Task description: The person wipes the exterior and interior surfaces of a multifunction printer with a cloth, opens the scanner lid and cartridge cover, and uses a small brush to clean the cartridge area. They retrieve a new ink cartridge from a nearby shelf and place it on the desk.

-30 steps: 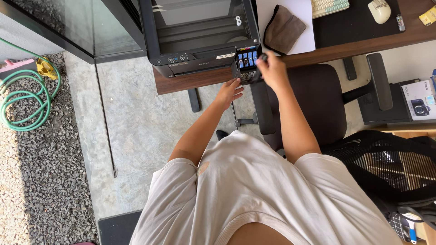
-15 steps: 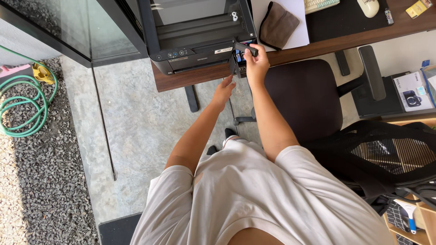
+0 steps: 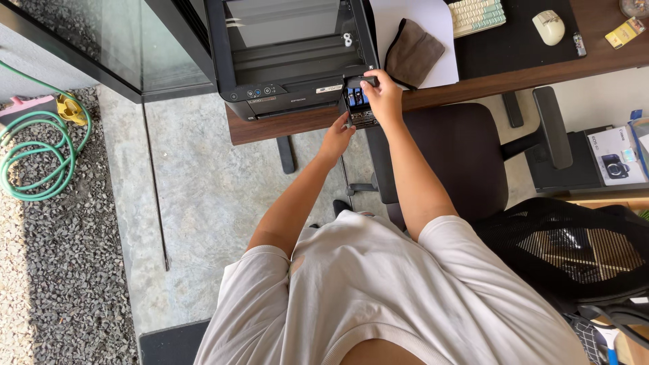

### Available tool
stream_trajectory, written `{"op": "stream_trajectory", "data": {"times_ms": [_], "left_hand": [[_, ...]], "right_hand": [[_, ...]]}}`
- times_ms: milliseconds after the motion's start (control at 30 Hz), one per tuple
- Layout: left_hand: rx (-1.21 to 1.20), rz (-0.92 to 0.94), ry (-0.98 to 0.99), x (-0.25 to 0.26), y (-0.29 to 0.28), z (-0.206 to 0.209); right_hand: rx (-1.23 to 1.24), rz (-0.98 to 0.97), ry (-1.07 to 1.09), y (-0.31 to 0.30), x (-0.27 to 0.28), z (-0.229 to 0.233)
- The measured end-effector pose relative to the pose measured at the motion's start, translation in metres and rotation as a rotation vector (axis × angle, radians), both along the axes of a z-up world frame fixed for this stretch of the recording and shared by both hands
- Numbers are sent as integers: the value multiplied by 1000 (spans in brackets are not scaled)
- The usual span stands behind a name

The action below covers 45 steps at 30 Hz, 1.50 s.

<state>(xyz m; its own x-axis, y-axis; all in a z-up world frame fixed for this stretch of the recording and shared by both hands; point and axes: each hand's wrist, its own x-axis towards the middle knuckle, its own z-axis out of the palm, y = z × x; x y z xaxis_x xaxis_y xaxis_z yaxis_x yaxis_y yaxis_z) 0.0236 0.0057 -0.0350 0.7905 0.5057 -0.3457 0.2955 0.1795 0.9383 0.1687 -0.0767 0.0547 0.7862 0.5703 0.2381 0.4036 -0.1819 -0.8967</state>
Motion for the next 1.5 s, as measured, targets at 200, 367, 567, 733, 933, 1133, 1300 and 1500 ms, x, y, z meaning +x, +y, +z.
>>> {"op": "stream_trajectory", "data": {"times_ms": [200,367,567,733,933,1133,1300,1500], "left_hand": [[-70,51,-105,6,-2,-10],[-77,89,-161,12,2,-30],[-54,99,-153,14,1,-29],[-82,157,-133,16,-1,-16],[-79,177,-133,14,-2,-14],[-94,184,-165,14,-2,-17],[-96,168,-149,11,0,-20],[-68,187,-171,12,2,-23]], "right_hand": [[55,-22,-266,9,4,4],[-46,-22,-266,-3,5,20],[-160,128,-356,-27,13,37],[-188,137,-182,-26,11,40],[-130,10,-421,-18,7,31],[-327,141,-314,-13,22,24],[-302,301,-242,-4,15,23],[-369,149,-463,-10,11,33]]}}
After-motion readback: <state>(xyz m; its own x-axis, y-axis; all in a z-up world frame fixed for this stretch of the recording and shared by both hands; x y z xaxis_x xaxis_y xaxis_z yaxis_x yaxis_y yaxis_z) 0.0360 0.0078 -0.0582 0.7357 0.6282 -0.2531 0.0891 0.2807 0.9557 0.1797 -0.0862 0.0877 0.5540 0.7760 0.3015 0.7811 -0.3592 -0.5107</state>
